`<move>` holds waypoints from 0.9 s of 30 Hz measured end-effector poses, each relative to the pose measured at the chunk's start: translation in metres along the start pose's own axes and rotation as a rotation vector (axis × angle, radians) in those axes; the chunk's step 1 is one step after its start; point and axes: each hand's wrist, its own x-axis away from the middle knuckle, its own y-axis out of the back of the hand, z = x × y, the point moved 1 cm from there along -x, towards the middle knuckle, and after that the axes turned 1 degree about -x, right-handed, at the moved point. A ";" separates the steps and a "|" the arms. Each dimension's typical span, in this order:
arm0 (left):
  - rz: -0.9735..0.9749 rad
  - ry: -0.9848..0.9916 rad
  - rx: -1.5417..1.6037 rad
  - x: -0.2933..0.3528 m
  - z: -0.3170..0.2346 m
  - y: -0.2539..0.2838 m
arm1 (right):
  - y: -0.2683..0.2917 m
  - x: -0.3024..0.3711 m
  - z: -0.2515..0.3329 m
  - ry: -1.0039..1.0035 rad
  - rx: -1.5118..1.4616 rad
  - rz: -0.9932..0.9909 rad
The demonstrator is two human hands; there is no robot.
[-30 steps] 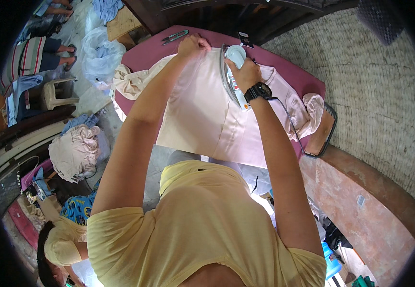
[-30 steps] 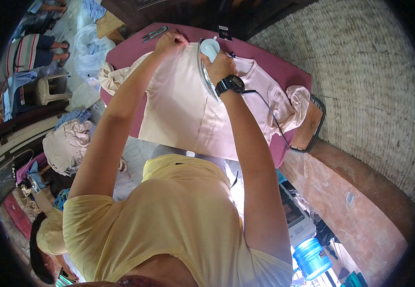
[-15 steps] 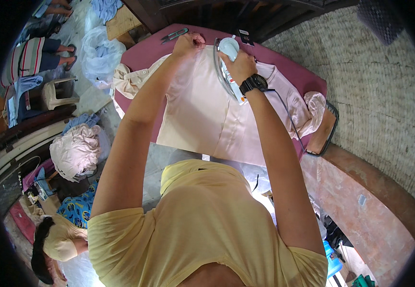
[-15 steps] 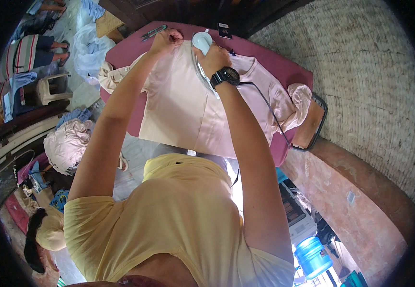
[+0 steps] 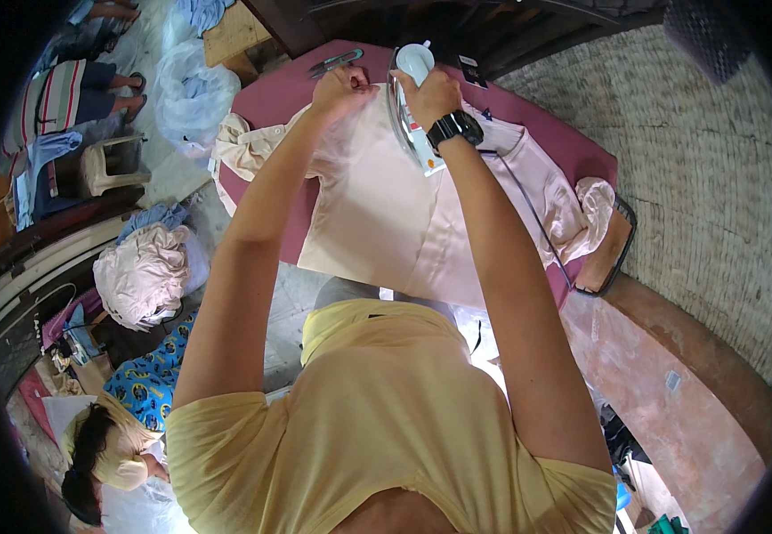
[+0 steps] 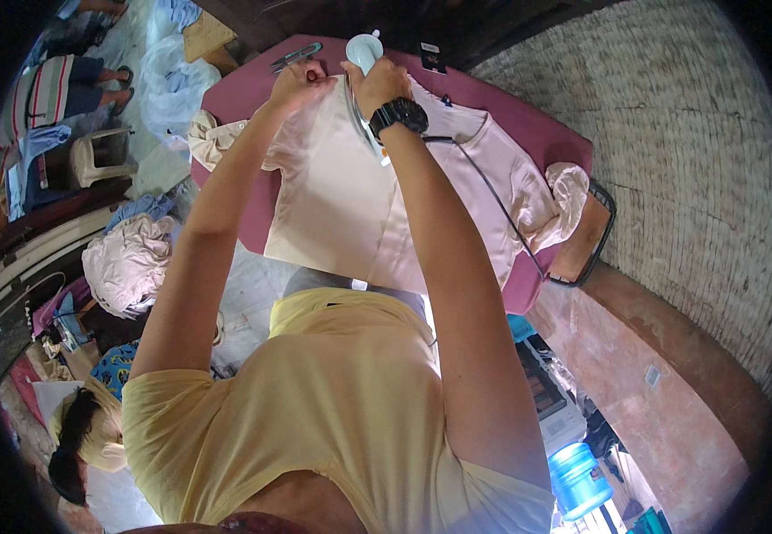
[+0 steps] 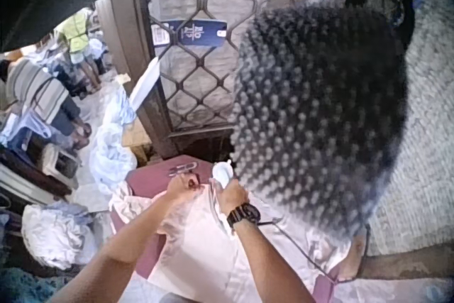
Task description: The person places a garment onto an ironing board and irons it using a steam iron.
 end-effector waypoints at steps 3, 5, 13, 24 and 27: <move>0.057 0.010 0.099 -0.002 0.005 0.001 | -0.015 0.021 -0.004 -0.041 -0.019 -0.028; 0.035 -0.011 0.146 -0.004 0.006 0.002 | -0.015 0.014 0.001 -0.026 -0.031 -0.051; -0.011 -0.048 0.252 0.004 0.010 0.002 | -0.023 0.021 -0.005 -0.067 -0.054 -0.067; -0.054 -0.127 0.269 0.005 0.016 0.008 | -0.045 0.045 -0.004 -0.090 -0.117 -0.238; 0.041 -0.078 0.317 0.007 0.010 0.008 | -0.030 0.016 0.005 -0.115 -0.151 -0.098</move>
